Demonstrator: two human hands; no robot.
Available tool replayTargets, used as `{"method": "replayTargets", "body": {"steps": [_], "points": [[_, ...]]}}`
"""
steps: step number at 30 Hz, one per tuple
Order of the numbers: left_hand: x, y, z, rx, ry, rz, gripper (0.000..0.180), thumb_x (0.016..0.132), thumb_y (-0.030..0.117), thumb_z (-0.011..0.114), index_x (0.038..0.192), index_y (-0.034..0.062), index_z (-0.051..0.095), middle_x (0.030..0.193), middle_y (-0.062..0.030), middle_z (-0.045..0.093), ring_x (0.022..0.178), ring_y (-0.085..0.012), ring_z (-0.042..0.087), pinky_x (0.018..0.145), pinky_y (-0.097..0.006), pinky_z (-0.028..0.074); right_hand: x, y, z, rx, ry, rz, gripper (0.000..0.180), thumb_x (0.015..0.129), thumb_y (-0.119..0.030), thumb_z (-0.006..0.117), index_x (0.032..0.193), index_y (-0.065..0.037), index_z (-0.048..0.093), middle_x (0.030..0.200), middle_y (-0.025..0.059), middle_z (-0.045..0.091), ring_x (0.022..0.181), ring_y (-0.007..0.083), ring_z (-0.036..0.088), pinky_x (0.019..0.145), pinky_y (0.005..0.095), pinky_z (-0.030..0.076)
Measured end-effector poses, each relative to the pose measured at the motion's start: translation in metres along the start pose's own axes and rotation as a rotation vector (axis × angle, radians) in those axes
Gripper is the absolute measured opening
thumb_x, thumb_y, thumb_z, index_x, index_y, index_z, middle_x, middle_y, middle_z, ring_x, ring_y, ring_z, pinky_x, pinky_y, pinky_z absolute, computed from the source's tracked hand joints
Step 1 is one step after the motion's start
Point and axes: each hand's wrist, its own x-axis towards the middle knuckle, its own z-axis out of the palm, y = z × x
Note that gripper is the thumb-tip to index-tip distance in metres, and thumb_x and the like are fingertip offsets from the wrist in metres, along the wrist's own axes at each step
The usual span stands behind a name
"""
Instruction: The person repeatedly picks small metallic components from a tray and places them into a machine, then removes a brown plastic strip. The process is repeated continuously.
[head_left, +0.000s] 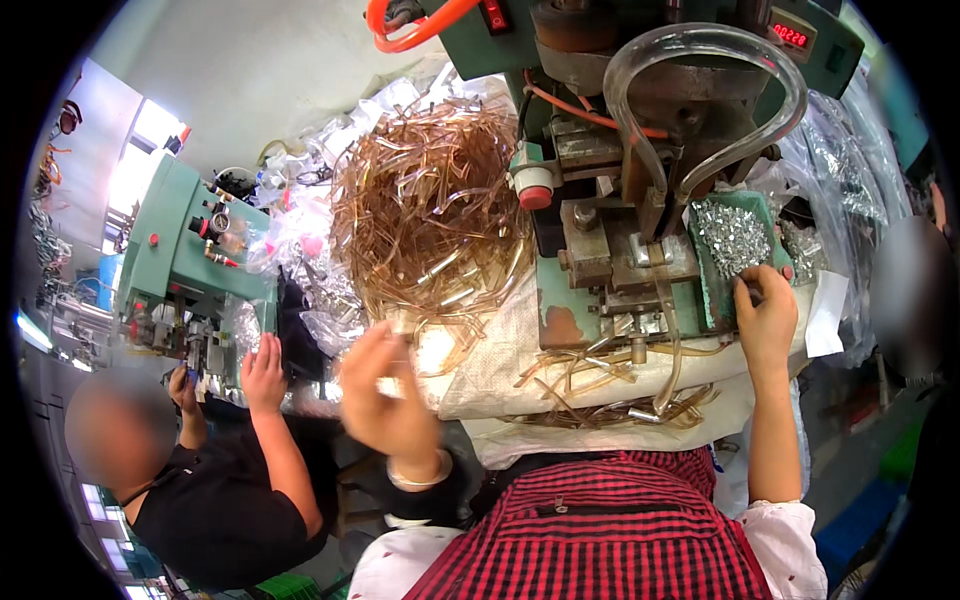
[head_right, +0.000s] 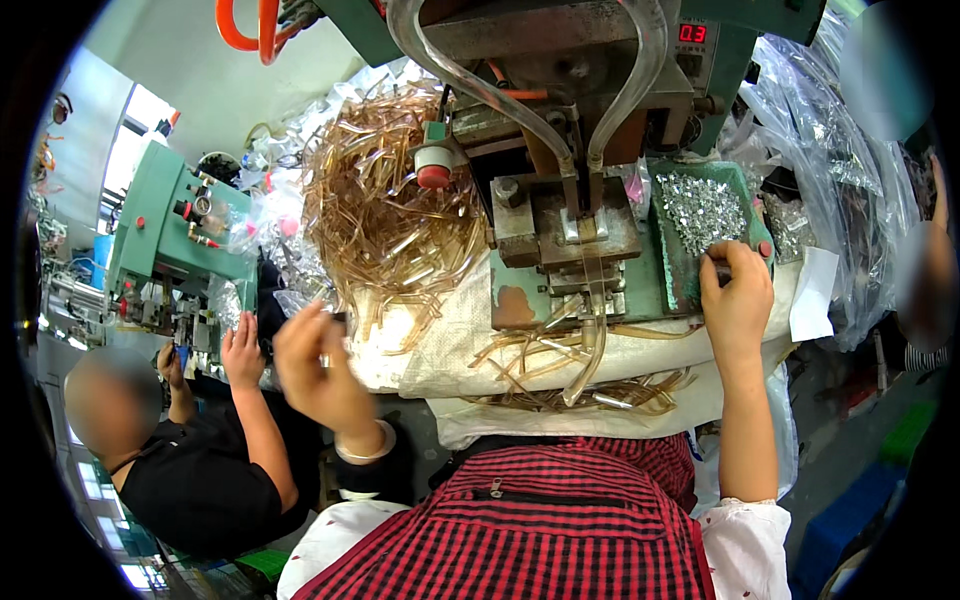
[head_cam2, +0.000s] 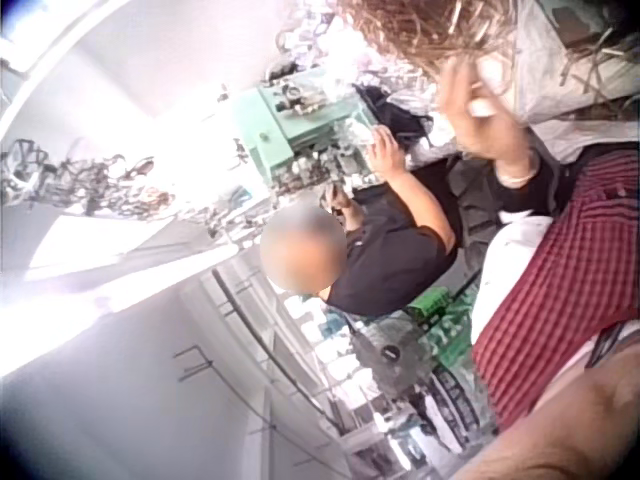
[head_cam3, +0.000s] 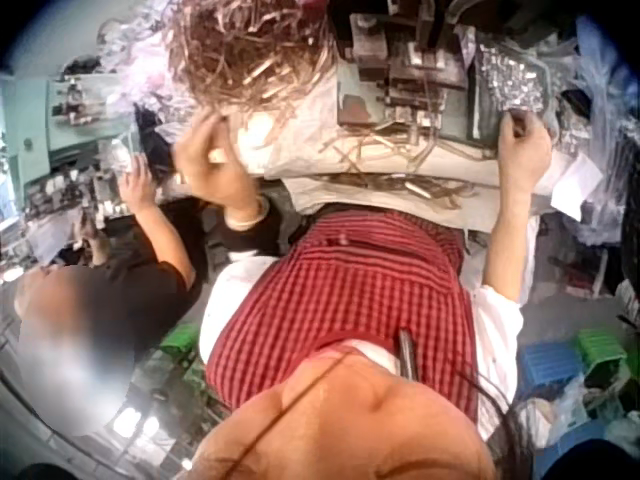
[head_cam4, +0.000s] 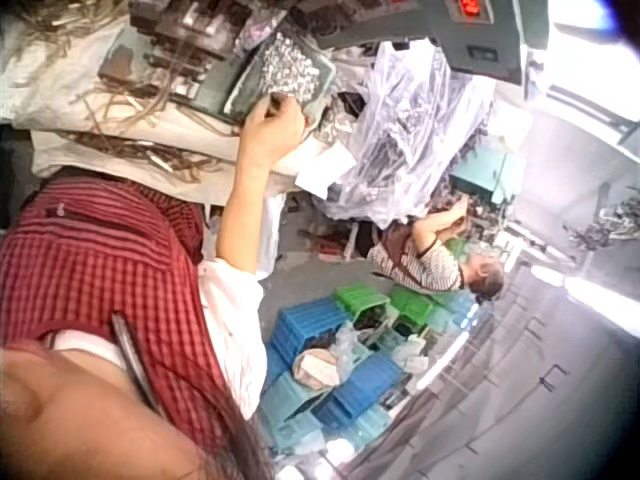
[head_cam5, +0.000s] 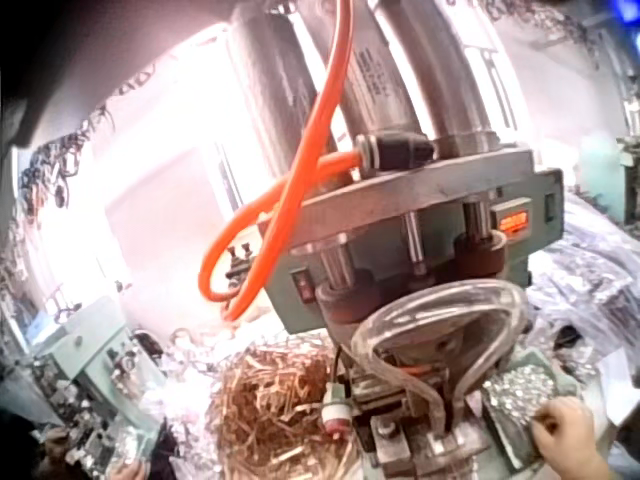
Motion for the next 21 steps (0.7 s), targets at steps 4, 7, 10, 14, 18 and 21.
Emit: {"method": "replayTargets", "body": {"steps": [4, 7, 10, 14, 18, 21], "points": [[0.017, -0.058, -0.005, 0.224, -0.39, 0.232, 0.012, 0.077, -0.004, 0.074, 0.087, 0.0032, 0.073, 0.094, -0.0086, 0.068, 0.082, -0.0273, 0.061, 0.071, -0.035, 0.049, 0.012, -0.021, 0.0, 0.14, 0.103, 0.018, 0.019, 0.083, -0.001, 0.07, 0.102, -0.002, 0.067, 0.098, 0.0133, 0.069, 0.086, 0.0277, 0.066, 0.079, 0.0387, 0.051], [-0.026, -0.102, 0.012, 0.465, -0.664, 0.395, 0.013, 0.074, 0.005, 0.068, 0.086, 0.0072, 0.072, 0.096, -0.0068, 0.064, 0.087, -0.029, 0.058, 0.075, -0.041, 0.048, 0.025, -0.022, 0.02, 0.162, 0.128, -0.172, 0.02, 0.086, 0.0, 0.066, 0.106, -0.003, 0.068, 0.097, 0.0145, 0.067, 0.09, 0.0323, 0.064, 0.08, 0.0402, 0.05], [-0.052, -0.135, 0.027, 0.475, -0.656, 0.437, 0.019, 0.075, 0.01, 0.07, 0.094, 0.0052, 0.071, 0.097, -0.0086, 0.063, 0.09, -0.0314, 0.059, 0.078, -0.043, 0.048, 0.018, -0.015, 0.015, 0.189, 0.15, -0.165, 0.01, 0.085, -0.001, 0.068, 0.095, -0.003, 0.071, 0.088, 0.0134, 0.066, 0.084, 0.0341, 0.063, 0.077, 0.0394, 0.05], [-0.044, -0.137, 0.036, 0.441, -0.691, 0.457, 0.019, 0.078, 0.011, 0.069, 0.095, 0.0041, 0.07, 0.098, -0.0088, 0.062, 0.09, -0.0313, 0.059, 0.077, -0.044, 0.047, -0.007, -0.006, -0.027, 0.088, 0.219, 0.016, 0.011, 0.085, -0.001, 0.07, 0.096, -0.003, 0.071, 0.086, 0.01, 0.068, 0.08, 0.0276, 0.064, 0.073, 0.0359, 0.05], [-0.036, -0.141, 0.033, 0.445, -0.793, 0.403, 0.017, 0.078, 0.009, 0.068, 0.094, 0.0039, 0.07, 0.092, -0.0102, 0.06, 0.086, -0.032, 0.058, 0.073, -0.044, 0.047, 0.002, -0.042, -0.033, 0.359, 0.195, 0.005, 0.013, 0.084, 0.0, 0.07, 0.097, -0.002, 0.071, 0.089, 0.0104, 0.07, 0.084, 0.0265, 0.066, 0.076, 0.033, 0.051], [-0.009, -0.126, 0.054, 0.194, -0.655, 0.234, 0.015, 0.078, -0.001, 0.068, 0.092, 0.0029, 0.067, 0.092, -0.0112, 0.064, 0.081, -0.0301, 0.062, 0.07, -0.037, 0.049, 0.022, -0.076, -0.03, 0.537, 0.131, -0.112, 0.014, 0.084, 0.0, 0.069, 0.097, -0.002, 0.071, 0.093, 0.0119, 0.07, 0.087, 0.0256, 0.067, 0.081, 0.0343, 0.052]]}}
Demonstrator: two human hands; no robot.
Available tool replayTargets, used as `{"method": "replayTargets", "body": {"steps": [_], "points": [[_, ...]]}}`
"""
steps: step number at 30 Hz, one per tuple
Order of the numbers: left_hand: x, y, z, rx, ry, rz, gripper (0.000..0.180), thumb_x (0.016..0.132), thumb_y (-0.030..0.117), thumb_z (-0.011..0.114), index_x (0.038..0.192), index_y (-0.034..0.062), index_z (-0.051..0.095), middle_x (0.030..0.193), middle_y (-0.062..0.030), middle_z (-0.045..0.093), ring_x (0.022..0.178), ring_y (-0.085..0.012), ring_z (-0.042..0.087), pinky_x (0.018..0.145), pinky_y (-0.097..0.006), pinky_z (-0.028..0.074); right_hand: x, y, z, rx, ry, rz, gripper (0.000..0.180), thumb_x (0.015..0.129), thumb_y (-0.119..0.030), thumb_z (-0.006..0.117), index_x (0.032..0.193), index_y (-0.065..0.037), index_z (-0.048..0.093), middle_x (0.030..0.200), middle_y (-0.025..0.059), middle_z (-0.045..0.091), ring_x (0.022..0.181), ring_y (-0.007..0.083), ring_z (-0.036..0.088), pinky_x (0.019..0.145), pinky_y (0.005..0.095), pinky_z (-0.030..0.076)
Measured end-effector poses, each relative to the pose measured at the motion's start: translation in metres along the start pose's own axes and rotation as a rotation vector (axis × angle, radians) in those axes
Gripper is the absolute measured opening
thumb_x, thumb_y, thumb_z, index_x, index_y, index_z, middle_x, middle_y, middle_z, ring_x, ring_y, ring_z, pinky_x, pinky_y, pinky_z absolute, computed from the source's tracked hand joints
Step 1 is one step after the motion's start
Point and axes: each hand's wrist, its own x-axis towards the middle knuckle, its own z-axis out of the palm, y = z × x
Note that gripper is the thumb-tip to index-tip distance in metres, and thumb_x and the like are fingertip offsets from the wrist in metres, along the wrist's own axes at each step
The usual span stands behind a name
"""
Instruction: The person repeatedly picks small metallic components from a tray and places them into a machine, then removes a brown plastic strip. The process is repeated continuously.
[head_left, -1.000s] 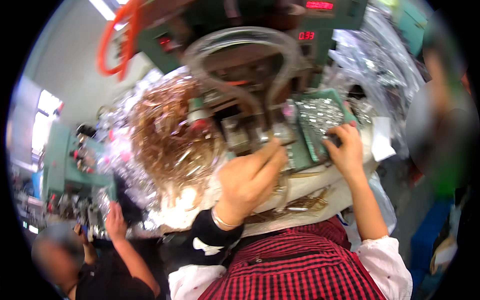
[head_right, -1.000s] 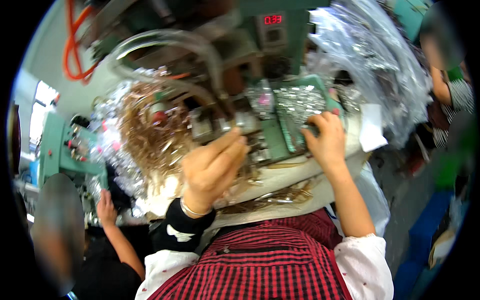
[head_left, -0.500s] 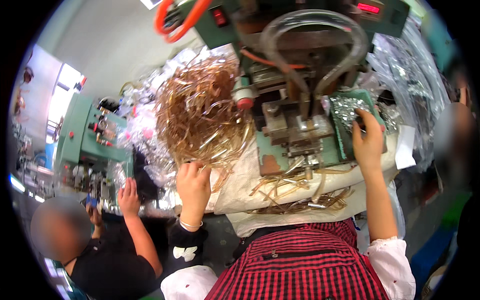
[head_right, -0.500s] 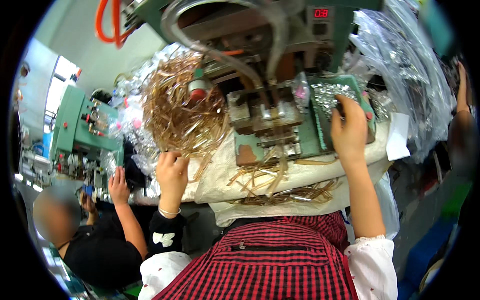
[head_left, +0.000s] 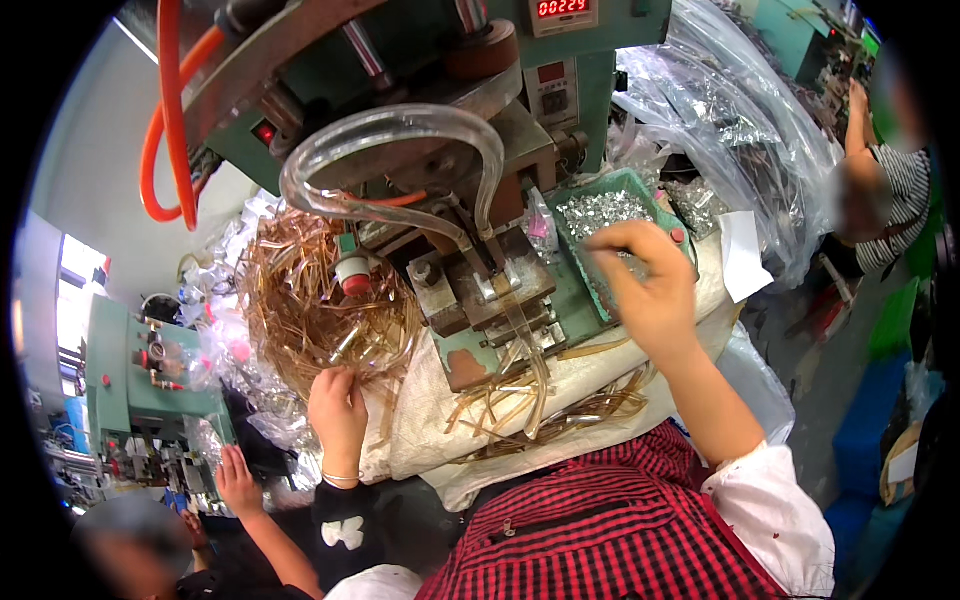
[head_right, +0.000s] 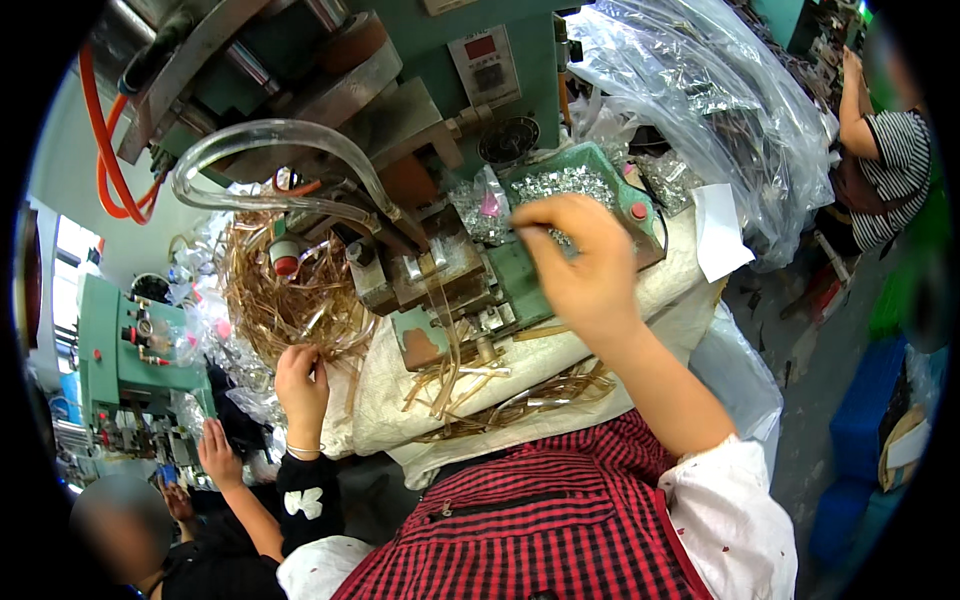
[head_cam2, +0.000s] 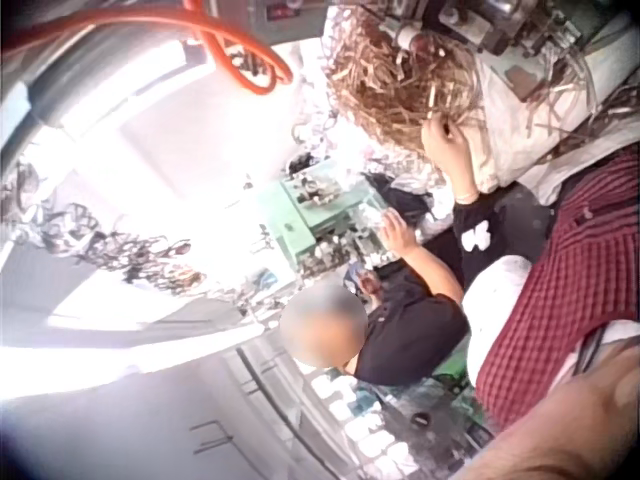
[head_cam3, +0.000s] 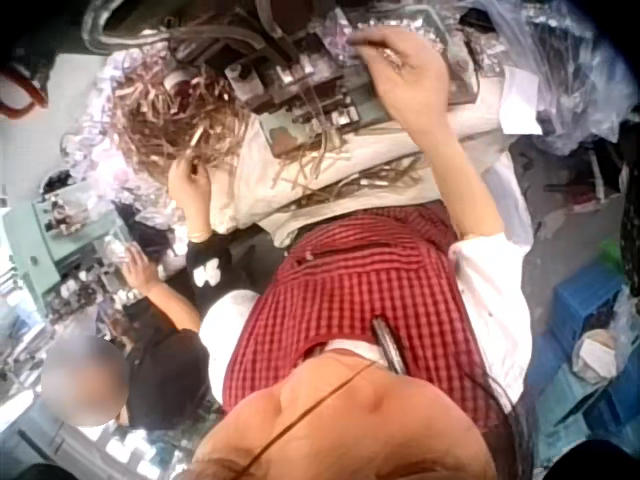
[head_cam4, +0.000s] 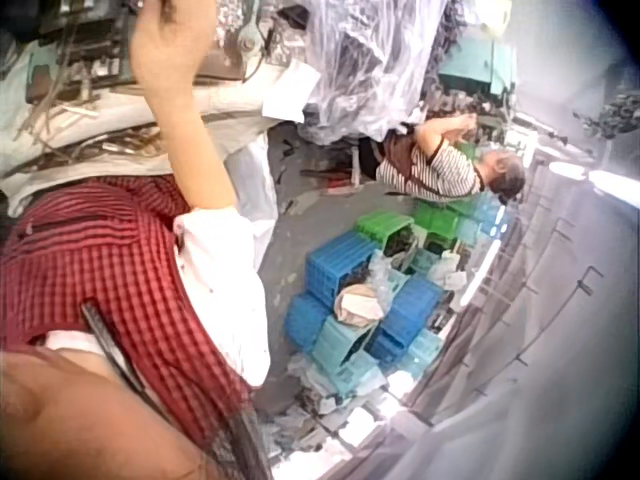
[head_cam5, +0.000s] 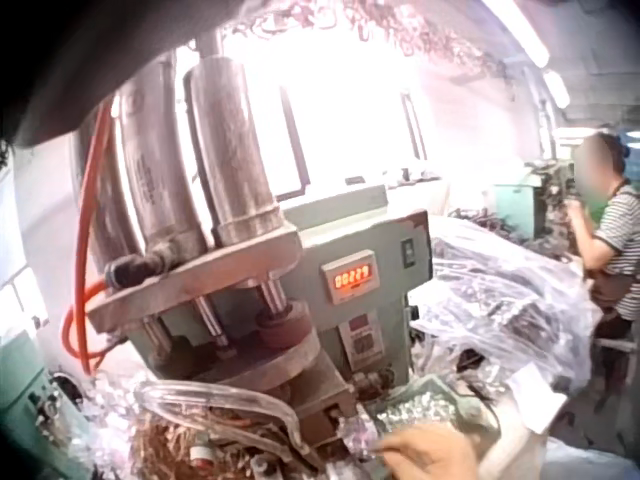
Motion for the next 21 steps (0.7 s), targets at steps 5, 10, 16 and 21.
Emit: {"method": "replayTargets", "body": {"steps": [5, 10, 16, 21], "points": [[0.023, 0.054, -0.037, -0.904, 0.344, -0.524, 0.005, 0.097, 0.002, 0.063, 0.101, -0.0008, 0.065, 0.095, -0.0062, 0.069, 0.08, -0.0097, 0.062, 0.071, -0.025, 0.05, 0.012, -0.02, 0.067, 0.381, -0.104, 0.155, 0.029, 0.085, 0.002, 0.068, 0.114, 0.002, 0.063, 0.098, 0.0096, 0.069, 0.091, 0.0172, 0.065, 0.084, 0.0297, 0.05], [0.053, 0.105, -0.041, -1.089, 0.5, -0.277, 0.012, 0.101, 0.007, 0.059, 0.104, -0.0031, 0.064, 0.095, -0.0143, 0.07, 0.085, -0.0177, 0.067, 0.076, -0.028, 0.054, 0.0, -0.025, 0.074, 0.643, 0.003, 0.334, 0.039, 0.088, 0.004, 0.067, 0.125, 0.006, 0.055, 0.104, 0.0067, 0.068, 0.093, 0.0085, 0.062, 0.085, 0.0244, 0.049], [0.122, 0.153, -0.071, -0.883, 0.614, -0.056, 0.017, 0.101, 0.011, 0.061, 0.101, -0.0051, 0.067, 0.093, -0.0144, 0.072, 0.074, -0.0163, 0.066, 0.063, -0.024, 0.053, -0.002, -0.048, 0.08, 0.83, -0.005, 0.532, 0.042, 0.088, 0.002, 0.069, 0.127, 0.004, 0.054, 0.101, 0.0062, 0.07, 0.091, 0.0078, 0.062, 0.088, 0.0232, 0.047], [0.126, 0.161, -0.071, -0.912, 0.625, -0.057, 0.012, 0.098, 0.003, 0.063, 0.1, -0.0071, 0.068, 0.093, -0.0118, 0.072, 0.073, -0.0111, 0.064, 0.063, -0.02, 0.049, 0.001, -0.047, 0.074, 0.695, -0.058, 0.496, 0.041, 0.087, 0.0, 0.07, 0.124, 0.005, 0.054, 0.088, 0.0033, 0.071, 0.083, 0.0064, 0.06, 0.084, 0.023, 0.046]]}}
